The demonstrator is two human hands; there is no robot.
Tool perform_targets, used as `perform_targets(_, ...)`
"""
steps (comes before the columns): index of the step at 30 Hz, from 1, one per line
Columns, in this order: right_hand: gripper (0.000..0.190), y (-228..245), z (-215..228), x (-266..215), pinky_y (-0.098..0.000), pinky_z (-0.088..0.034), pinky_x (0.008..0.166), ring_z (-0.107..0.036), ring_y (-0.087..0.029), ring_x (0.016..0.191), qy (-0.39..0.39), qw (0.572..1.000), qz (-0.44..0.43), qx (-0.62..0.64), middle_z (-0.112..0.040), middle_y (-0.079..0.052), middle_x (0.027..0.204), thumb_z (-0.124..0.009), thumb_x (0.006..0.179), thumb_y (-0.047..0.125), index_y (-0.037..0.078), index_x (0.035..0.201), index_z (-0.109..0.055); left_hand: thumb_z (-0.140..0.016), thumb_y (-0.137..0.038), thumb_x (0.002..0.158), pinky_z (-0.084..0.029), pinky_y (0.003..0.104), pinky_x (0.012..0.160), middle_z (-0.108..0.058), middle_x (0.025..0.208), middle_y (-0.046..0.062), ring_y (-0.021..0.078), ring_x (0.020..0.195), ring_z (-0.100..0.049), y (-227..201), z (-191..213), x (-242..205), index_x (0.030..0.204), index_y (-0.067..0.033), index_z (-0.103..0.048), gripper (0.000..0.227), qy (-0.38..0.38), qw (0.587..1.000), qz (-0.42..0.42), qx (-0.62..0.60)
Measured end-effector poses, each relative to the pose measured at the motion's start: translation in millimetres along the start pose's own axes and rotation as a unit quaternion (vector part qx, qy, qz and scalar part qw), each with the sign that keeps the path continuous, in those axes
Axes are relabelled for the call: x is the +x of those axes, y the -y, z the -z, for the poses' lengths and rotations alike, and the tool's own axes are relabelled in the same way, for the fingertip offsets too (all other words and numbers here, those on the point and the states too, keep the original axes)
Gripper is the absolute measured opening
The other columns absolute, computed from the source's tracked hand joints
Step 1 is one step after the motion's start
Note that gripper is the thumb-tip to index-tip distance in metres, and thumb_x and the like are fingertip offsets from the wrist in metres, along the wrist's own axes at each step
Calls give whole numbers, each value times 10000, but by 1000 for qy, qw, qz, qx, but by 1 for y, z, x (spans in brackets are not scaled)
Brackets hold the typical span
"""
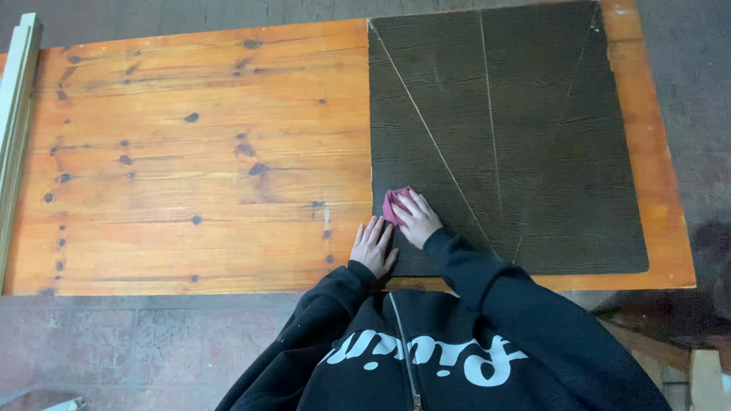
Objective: The person wipes a dark rectangular panel on a wooden workbench using a pink cloth. After wiping, the person lifts the panel to reveal the workbench underneath.
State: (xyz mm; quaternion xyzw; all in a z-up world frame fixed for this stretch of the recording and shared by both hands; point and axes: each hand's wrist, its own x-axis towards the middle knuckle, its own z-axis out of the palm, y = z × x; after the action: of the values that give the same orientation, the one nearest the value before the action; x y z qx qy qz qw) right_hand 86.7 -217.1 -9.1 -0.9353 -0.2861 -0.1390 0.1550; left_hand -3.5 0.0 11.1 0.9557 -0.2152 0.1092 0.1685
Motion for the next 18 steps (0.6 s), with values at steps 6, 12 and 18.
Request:
perform_targets(6, 658, -44, 15, -14, -631, -539, 1289, -571, -469, 1610, 2, 1000, -22, -18, -665, -82, 1658, -831, 951, 374, 296, 1596, -729, -819, -445, 997, -421, 581, 1369, -556, 1766, 277, 458, 1696, -493, 2, -8, 5, 1627, -75, -688, 742, -5, 1000, -12, -27)
perform_targets(12, 655, -67, -2, -14, -644, -517, 1312, -545, -486, 1630, -16, 998, -61, -24, -642, -92, 1682, -804, 972, 333, 274, 1619, -723, -839, -430, 998, -447, 561, 1361, -556, 1752, 326, 494, 1674, -510, 2, -5, 6, 1622, -38, -688, 752, -19, 999, -25, -43)
perform_targets(18, 675, -49, 2, -15, -651, -503, 1324, -533, -488, 1636, -13, 997, -68, -26, -632, -93, 1693, -805, 973, 343, 284, 1638, -706, -853, -415, 980, -449, 567, 1359, -581, 1731, 329, 499, 1658, -532, 2, -12, 7, 1593, -24, -709, 741, -32, 998, -30, -43)
